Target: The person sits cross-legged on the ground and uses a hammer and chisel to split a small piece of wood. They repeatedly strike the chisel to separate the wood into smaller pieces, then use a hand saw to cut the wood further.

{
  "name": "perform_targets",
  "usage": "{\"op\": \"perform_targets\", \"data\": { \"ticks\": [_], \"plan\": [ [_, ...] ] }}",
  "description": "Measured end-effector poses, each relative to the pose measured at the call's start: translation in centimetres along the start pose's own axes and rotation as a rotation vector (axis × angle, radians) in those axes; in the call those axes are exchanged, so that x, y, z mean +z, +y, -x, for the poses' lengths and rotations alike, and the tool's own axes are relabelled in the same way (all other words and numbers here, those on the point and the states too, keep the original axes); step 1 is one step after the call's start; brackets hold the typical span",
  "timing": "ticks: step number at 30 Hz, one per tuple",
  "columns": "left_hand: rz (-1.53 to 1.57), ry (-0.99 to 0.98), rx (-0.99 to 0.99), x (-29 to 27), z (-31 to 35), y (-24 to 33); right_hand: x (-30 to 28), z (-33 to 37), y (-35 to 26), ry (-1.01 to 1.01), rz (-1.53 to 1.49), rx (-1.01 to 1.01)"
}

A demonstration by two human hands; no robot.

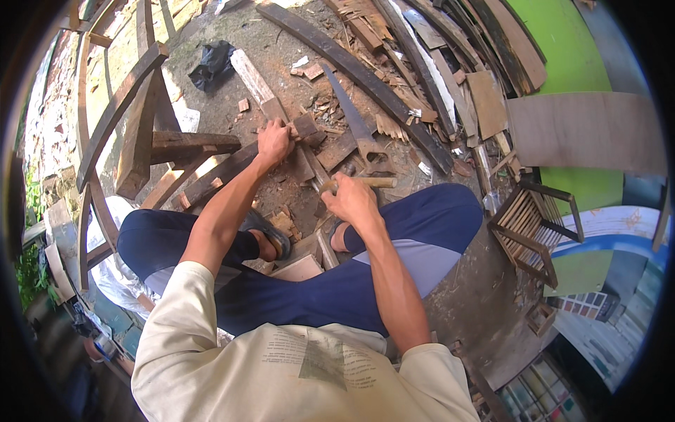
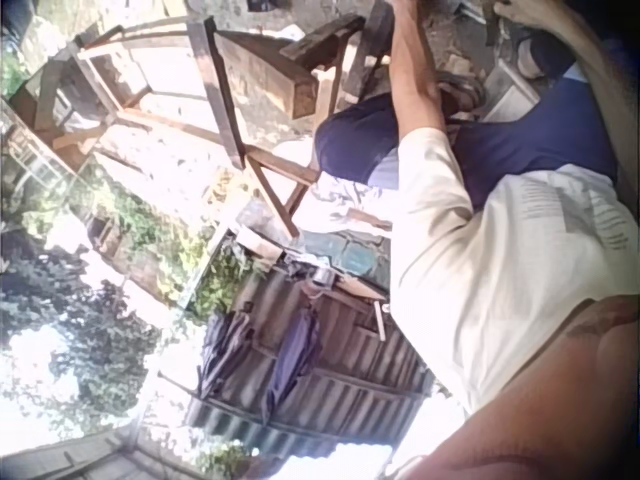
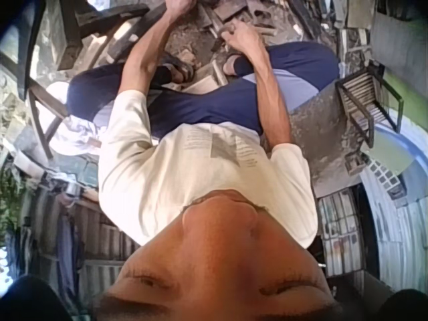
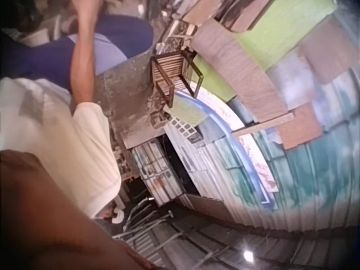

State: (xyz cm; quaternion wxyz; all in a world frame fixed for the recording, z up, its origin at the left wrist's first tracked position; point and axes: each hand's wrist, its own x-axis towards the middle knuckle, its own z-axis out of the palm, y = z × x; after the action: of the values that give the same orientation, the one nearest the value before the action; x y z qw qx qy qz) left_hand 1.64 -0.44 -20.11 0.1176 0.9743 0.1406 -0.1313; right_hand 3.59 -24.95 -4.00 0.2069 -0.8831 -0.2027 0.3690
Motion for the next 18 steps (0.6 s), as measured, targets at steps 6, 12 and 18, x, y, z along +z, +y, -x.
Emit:
{"op": "perform_targets", "data": {
  "ticks": [6, 12, 18],
  "plan": [
    [0.015, 0.026, 0.058, 1.8, -0.1, -0.1, -0.3, 0.2, 0.2, 0.032, -0.006, -0.003],
    [0.108, 0.068, 0.084, 1.4, 0.0, -1.5, 0.0, 0.3, 0.3, 0.071, -0.034, -0.041],
    [0.357, -0.186, 0.226, -0.4, -2.4, -5.6, 0.4, 0.3, 0.2, 0.065, -0.012, -0.04]
  ]
}}
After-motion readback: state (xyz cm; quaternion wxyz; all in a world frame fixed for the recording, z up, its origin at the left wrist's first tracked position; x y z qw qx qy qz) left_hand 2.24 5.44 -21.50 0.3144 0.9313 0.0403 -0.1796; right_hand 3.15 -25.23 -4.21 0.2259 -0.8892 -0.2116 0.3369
